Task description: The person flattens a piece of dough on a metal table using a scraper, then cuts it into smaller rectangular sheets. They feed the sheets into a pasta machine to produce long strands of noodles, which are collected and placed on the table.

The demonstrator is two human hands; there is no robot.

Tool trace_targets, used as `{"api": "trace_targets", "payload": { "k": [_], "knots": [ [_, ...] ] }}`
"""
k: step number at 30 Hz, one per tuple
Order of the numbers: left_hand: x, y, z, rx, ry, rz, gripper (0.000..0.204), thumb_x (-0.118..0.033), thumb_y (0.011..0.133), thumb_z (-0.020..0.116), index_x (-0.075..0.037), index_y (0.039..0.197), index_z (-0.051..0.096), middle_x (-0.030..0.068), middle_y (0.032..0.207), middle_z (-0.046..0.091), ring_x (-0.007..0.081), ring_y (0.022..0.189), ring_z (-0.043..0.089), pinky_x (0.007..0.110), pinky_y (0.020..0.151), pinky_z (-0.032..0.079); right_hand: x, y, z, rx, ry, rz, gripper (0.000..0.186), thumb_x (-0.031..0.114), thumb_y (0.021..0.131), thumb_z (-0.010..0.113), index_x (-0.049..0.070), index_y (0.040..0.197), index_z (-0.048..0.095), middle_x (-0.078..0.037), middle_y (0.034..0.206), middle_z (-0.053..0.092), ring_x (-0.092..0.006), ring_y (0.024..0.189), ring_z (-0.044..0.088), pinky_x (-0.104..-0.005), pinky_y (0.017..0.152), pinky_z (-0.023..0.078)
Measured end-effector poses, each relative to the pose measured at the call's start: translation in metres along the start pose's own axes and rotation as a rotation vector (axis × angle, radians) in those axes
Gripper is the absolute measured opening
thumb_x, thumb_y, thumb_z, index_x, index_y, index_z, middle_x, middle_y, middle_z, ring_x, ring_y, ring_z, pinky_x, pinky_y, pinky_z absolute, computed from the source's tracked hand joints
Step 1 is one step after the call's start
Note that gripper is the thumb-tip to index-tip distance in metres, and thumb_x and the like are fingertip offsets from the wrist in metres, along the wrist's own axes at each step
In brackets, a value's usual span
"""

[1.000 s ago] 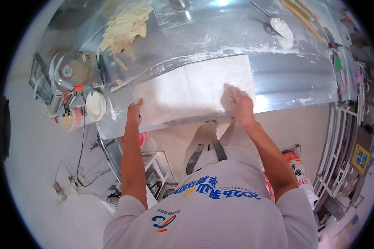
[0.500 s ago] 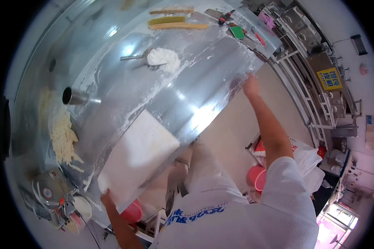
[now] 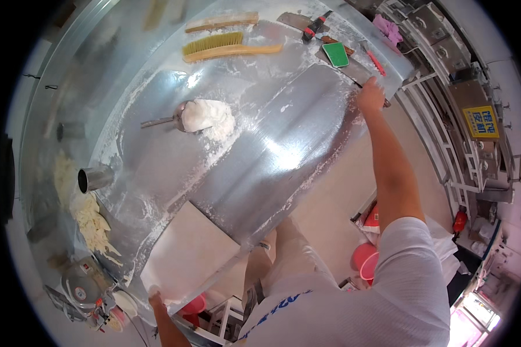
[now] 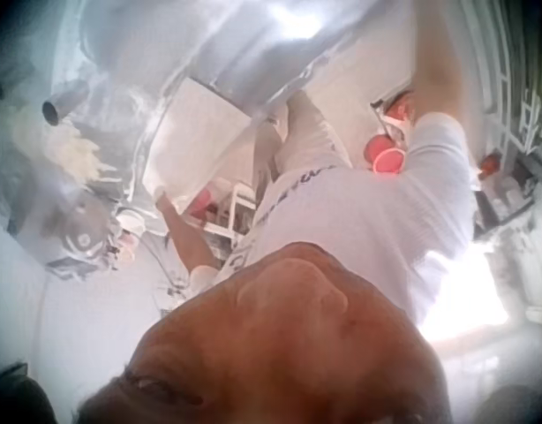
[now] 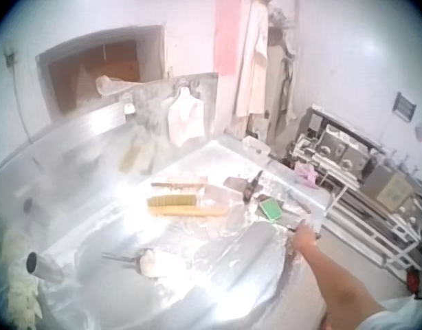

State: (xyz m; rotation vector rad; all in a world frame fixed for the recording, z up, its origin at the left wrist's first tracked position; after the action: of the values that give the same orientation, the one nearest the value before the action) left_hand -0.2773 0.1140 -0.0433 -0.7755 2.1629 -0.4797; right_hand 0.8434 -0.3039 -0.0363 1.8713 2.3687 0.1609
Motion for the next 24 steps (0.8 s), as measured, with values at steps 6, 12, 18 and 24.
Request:
{"api": "trace_targets", "payload": {
  "k": [6,12,18,24],
  "knots": [
    [-0.005,-0.009,0.003,-0.082,0.219,-0.094,0.054,-0.003,0.093,0.071,0.012,0.140,0.049,0.0206,0.124,0.069,0.0288,0.103,0.069,0.042,0.090,0.058,0.025,0.047,-0.019,-0.166,0.210,-0.267,0.032,0.013,0.090,0.061,0.008,0.122,0.057,-0.028,0.108,0.069,-0.0494,0.101,0.066,-0.0587,0.088,0.050],
    [-0.013,-0.002,0.008,-0.219,0.456,-0.067,0.059,-0.011,0.092,0.076,0.011,0.140,0.050,0.0235,0.127,0.068,0.0324,0.107,0.070,0.045,0.090,0.058,0.140,0.099,-0.028,-0.008,0.168,-0.295,0.045,0.025,0.087,0.077,0.006,0.124,0.061,-0.023,0.124,0.065,-0.0422,0.117,0.061,-0.0512,0.097,0.050],
    [-0.007,-0.001,0.010,-0.203,0.374,-0.052,0.066,-0.017,0.092,0.078,0.012,0.142,0.046,0.0249,0.138,0.063,0.0337,0.119,0.066,0.044,0.098,0.056,0.066,0.094,0.003,-0.009,0.262,-0.351,0.041,0.023,0.091,0.073,0.010,0.128,0.062,-0.019,0.118,0.069,-0.0423,0.118,0.061,-0.0501,0.101,0.049],
    [-0.008,-0.011,0.010,-0.234,0.337,-0.088,0.059,-0.015,0.094,0.075,0.010,0.141,0.050,0.0221,0.135,0.064,0.0322,0.115,0.067,0.044,0.097,0.056,0.085,0.131,0.009,-0.181,0.195,-0.527,0.029,0.012,0.091,0.064,0.004,0.118,0.057,-0.026,0.119,0.067,-0.0450,0.114,0.063,-0.0565,0.098,0.048]
  ]
}}
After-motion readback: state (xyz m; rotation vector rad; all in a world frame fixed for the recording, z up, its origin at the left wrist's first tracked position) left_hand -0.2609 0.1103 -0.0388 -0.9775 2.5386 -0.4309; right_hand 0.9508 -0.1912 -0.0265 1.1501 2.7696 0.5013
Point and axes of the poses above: each hand's wrist, its own y-axis towards the middle knuckle, its own z-axis out of the palm, x = y × z, the point moved 3 cm from there along y, towards the middle knuckle
